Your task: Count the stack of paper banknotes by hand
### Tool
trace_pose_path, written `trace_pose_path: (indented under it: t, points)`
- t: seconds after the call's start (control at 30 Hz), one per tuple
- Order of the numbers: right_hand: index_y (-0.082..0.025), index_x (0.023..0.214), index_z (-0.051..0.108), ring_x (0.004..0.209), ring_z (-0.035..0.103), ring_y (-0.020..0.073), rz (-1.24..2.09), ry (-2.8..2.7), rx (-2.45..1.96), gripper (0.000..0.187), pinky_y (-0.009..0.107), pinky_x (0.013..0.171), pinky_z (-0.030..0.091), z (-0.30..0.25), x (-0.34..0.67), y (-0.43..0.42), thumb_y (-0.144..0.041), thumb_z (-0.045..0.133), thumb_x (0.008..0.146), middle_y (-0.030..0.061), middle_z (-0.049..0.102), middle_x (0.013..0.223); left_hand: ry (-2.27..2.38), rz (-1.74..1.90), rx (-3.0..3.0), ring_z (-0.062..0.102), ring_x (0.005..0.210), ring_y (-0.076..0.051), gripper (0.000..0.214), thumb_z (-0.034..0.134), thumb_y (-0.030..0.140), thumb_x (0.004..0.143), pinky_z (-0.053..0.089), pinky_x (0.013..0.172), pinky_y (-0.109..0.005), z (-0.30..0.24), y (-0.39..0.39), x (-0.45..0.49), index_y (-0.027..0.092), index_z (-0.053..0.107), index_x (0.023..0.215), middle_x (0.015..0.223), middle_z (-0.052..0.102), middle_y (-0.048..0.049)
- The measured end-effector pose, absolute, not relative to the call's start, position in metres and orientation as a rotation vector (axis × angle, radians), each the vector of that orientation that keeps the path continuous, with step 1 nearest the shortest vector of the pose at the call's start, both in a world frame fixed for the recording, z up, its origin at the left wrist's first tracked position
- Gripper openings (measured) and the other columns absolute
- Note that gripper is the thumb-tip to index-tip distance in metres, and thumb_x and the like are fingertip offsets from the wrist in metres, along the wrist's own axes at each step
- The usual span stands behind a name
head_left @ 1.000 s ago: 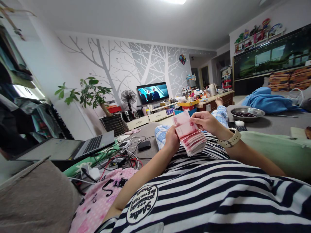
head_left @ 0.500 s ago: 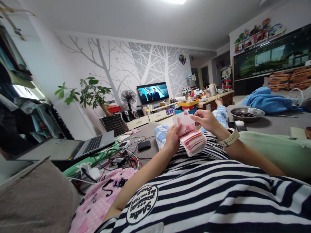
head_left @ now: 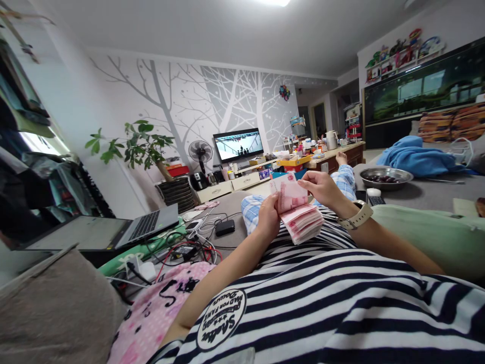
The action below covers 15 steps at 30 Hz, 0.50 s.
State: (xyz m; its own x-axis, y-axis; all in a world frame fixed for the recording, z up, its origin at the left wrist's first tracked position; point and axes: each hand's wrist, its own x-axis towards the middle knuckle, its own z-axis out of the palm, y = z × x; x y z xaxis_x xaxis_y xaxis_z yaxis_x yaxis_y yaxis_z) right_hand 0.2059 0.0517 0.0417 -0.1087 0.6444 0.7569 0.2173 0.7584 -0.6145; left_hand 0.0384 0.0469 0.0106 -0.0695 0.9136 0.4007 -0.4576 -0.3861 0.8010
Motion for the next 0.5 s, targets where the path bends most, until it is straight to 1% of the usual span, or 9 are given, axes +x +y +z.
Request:
trace_pose_path:
  t: [0.13, 0.27, 0.5]
  points:
    - [-0.017, 0.066, 0.055, 0.055, 0.04, 0.0105, 0.486, -1.676, -0.647, 0.038, 0.025, 0.049, 0.029, 0.044, 0.205, 0.046, -0.052, 0.06, 0.078, -0.002, 0.049, 0.06, 0.57, 1.643, 1.105, 0.065, 0.087, -0.022, 0.024, 0.065, 0.037, 0.073, 0.049, 0.086, -0.037, 0.009, 0.052, 0.036, 0.015, 0.067, 0.083, 0.083, 0.07, -0.0054]
    - [-0.017, 0.066, 0.055, 0.05, 0.036, 0.0087, 0.596, -1.679, -0.601, 0.035, 0.024, 0.046, 0.026, 0.048, 0.203, 0.039, -0.05, 0.062, 0.076, -0.0033, 0.045, 0.057, 0.606, 1.652, 1.116, 0.065, 0.088, -0.023, 0.023, 0.063, 0.037, 0.075, 0.049, 0.087, -0.037, 0.007, 0.054, 0.034, 0.016, 0.067, 0.083, 0.086, 0.071, -0.0052]
    - [-0.016, 0.068, 0.057, 0.045, 0.037, 0.0068, 0.728, -1.678, -0.542, 0.032, 0.023, 0.041, 0.026, 0.05, 0.202, 0.031, -0.047, 0.064, 0.075, -0.0039, 0.045, 0.056, 0.628, 1.66, 1.152, 0.065, 0.084, -0.023, 0.024, 0.06, 0.037, 0.074, 0.049, 0.083, -0.037, 0.006, 0.056, 0.034, 0.015, 0.068, 0.083, 0.082, 0.07, -0.0051]
